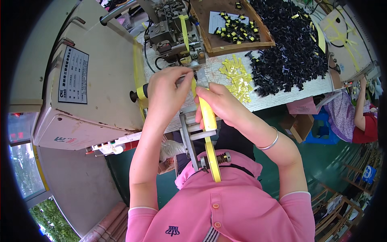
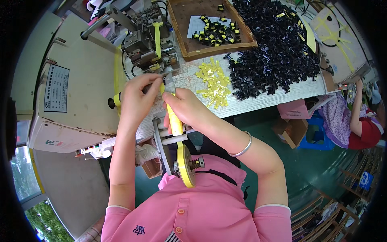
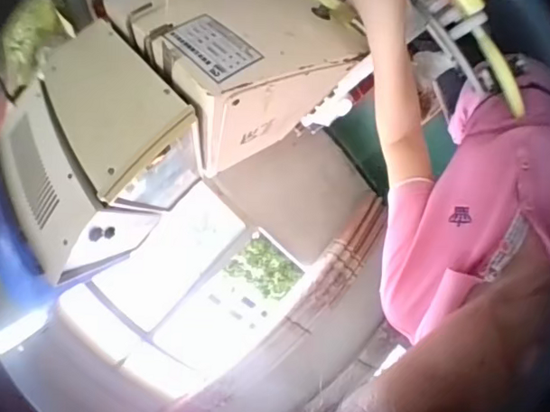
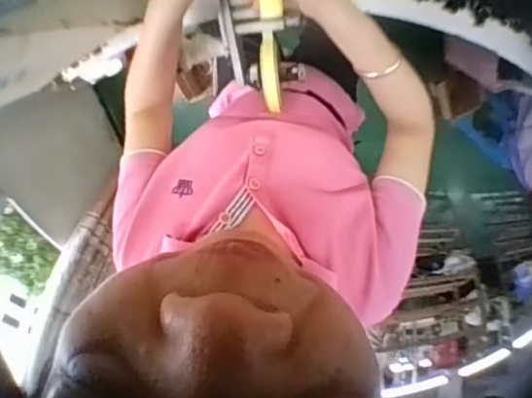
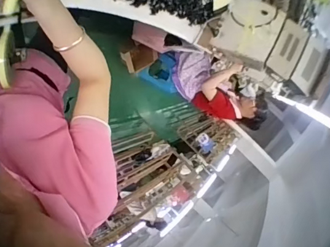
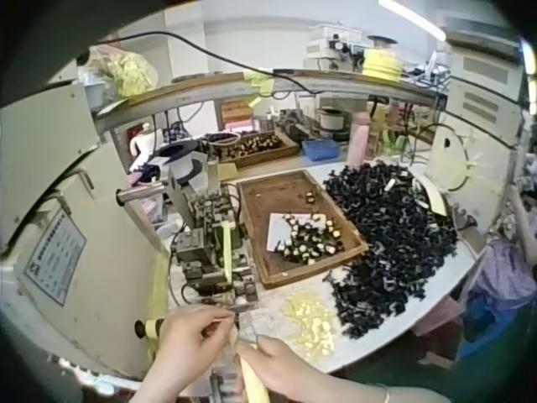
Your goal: Assemble small electrical components and cables using an assembly machine at a workstation.
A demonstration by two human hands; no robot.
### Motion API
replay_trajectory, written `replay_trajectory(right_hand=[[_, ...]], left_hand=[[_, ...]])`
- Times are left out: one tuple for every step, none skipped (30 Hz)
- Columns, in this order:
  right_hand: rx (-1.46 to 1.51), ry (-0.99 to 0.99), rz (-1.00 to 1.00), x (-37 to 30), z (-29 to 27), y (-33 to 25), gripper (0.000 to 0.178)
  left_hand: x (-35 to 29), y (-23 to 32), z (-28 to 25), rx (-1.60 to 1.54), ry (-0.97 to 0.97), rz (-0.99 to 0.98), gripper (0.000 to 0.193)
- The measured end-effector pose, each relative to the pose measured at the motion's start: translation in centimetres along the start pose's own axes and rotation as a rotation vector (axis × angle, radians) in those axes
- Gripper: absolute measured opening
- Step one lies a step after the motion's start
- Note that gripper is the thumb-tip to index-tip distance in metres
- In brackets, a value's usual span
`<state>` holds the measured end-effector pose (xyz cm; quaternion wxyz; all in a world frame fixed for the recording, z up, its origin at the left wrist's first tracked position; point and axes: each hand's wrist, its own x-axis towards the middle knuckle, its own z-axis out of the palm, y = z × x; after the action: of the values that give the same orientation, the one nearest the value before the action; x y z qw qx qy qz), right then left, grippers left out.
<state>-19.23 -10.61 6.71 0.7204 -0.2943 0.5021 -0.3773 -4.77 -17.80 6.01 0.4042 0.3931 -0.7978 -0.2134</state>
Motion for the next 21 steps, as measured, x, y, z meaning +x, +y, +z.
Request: replay_trajectory(right_hand=[[0.000,-0.001,-0.002,-0.1,0.0,-0.1,0.036],[0.000,-0.006,0.001,-0.2,0.0,-0.1,0.036],[-0.001,-0.010,0.005,-0.2,-0.1,-0.2,0.036],[-0.001,-0.011,0.003,-0.3,0.0,-0.1,0.036],[0.014,-0.012,-0.004,-0.2,0.1,0.0,0.036],[0.030,-0.012,-0.012,-0.2,0.2,0.0,0.036],[0.030,-0.012,-0.012,-0.2,0.2,0.1,0.036],[0.052,-0.013,-0.020,-0.3,0.2,0.2,0.035],[0.073,-0.014,-0.028,-0.3,0.2,0.3,0.035],[0.072,-0.016,-0.027,-0.3,0.2,0.4,0.035],[0.065,-0.005,-0.036,-0.3,0.2,0.5,0.035],[0.059,0.006,-0.045,-0.2,0.2,0.5,0.035],[0.059,0.006,-0.044,-0.2,0.2,0.5,0.035],[0.054,0.013,-0.040,-0.2,0.2,0.5,0.035],[0.049,0.021,-0.035,-0.2,0.2,0.4,0.035],[0.048,0.022,-0.035,-0.3,0.2,0.5,0.035],[0.037,0.015,-0.042,-0.3,0.3,0.5,0.035],[0.026,0.009,-0.049,-0.4,0.3,0.5,0.034],[0.026,0.009,-0.049,-0.3,0.4,0.6,0.034],[0.022,0.014,-0.057,-0.3,0.4,0.8,0.034],[0.019,0.020,-0.064,-0.2,0.4,0.9,0.034]], left_hand=[[0.2,0.7,-0.3,0.006,-0.082,-0.065,0.012],[0.2,1.1,-0.4,0.012,-0.164,-0.131,0.012],[0.2,1.0,-0.4,0.013,-0.164,-0.130,0.012],[0.2,0.9,-0.4,-0.029,-0.155,-0.148,0.013],[0.2,0.9,-0.4,-0.072,-0.146,-0.165,0.014],[0.2,0.9,-0.5,-0.071,-0.146,-0.165,0.014],[0.2,0.9,-0.5,-0.070,-0.164,-0.187,0.014],[0.3,0.9,-0.5,-0.070,-0.182,-0.210,0.015],[0.3,0.8,-0.5,-0.071,-0.182,-0.211,0.015],[0.3,0.7,-0.4,-0.067,-0.174,-0.189,0.014],[0.3,0.7,-0.5,-0.064,-0.167,-0.168,0.014],[0.3,0.7,-0.6,-0.062,-0.165,-0.169,0.014],[0.3,0.7,-0.6,-0.042,-0.205,-0.195,0.016],[0.3,0.7,-0.6,-0.023,-0.245,-0.222,0.018],[0.3,0.7,-0.6,-0.024,-0.245,-0.222,0.018],[0.2,0.7,-0.6,-0.021,-0.231,-0.209,0.018],[0.2,0.7,-0.6,-0.019,-0.217,-0.197,0.018],[0.2,0.7,-0.5,-0.020,-0.217,-0.196,0.018],[0.1,0.6,-0.5,0.001,-0.205,-0.174,0.017],[0.0,0.6,-0.5,0.022,-0.193,-0.152,0.016],[0.0,0.5,-0.4,0.023,-0.192,-0.152,0.016]])
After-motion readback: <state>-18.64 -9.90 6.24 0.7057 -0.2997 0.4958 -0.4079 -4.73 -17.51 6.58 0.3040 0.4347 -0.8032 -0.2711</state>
